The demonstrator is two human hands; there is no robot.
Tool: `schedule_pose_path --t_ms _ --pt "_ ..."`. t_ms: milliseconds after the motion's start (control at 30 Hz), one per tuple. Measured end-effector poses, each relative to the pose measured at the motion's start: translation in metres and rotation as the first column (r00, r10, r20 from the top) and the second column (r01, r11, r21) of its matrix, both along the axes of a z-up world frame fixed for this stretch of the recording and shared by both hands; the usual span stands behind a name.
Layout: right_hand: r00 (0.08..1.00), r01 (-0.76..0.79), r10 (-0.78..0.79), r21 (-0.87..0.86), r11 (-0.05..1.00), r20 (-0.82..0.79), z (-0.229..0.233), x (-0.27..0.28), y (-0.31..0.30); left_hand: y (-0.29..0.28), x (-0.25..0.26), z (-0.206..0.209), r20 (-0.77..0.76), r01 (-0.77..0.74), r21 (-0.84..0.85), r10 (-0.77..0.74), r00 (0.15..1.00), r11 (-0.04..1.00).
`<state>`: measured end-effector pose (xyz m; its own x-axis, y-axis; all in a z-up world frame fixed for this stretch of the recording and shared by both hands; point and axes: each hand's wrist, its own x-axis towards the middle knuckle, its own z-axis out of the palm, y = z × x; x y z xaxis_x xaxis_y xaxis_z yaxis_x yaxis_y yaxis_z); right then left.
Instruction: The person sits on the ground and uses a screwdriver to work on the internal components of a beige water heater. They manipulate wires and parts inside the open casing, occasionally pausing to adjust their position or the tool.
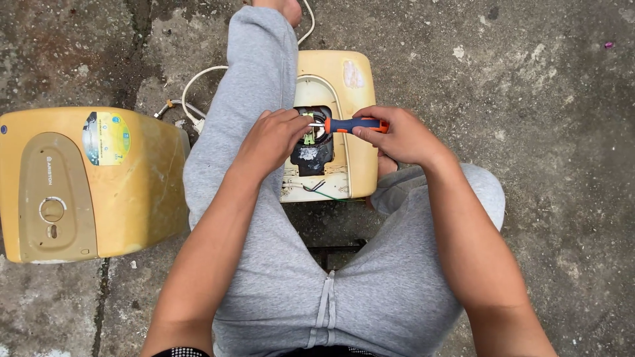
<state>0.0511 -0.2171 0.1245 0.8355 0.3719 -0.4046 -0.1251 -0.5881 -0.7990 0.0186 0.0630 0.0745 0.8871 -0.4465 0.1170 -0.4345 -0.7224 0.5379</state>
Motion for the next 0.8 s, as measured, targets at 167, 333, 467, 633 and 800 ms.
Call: schedule_pose_path --t_ms 167,333,467,633,800 --pt "0.997 -0.047 0.050 -0.043 0.998 0.061 -0.009 0.003 -0.003 0.000 0.004 -0.006 0.024 0.004 0.027 -0.005 1.000 1.000" --pt "0.992 -0.081 0.088 -0.075 0.994 0.095 -0.009 0.001 -0.003 -0.002 0.003 -0.005 0.028 0.002 0.054 -0.004 1.000 0.999" --pt "0.997 -0.066 0.067 -0.032 0.997 0.049 -0.013 0.003 -0.002 -0.001 0.003 -0.006 -0.001 -0.003 0.075 0.003 1.000 0.997" --pt "0.993 -0.090 0.095 -0.082 0.993 0.065 -0.012 0.005 0.000 -0.001 0.003 -0.019 -0.028 -0.023 0.059 0.024 0.999 0.998" --pt "0.981 -0.128 0.148 -0.156 0.979 0.123 -0.008 0.003 -0.001 -0.003 0.004 -0.016 -0.085 -0.015 0.025 0.017 0.996 1.000"
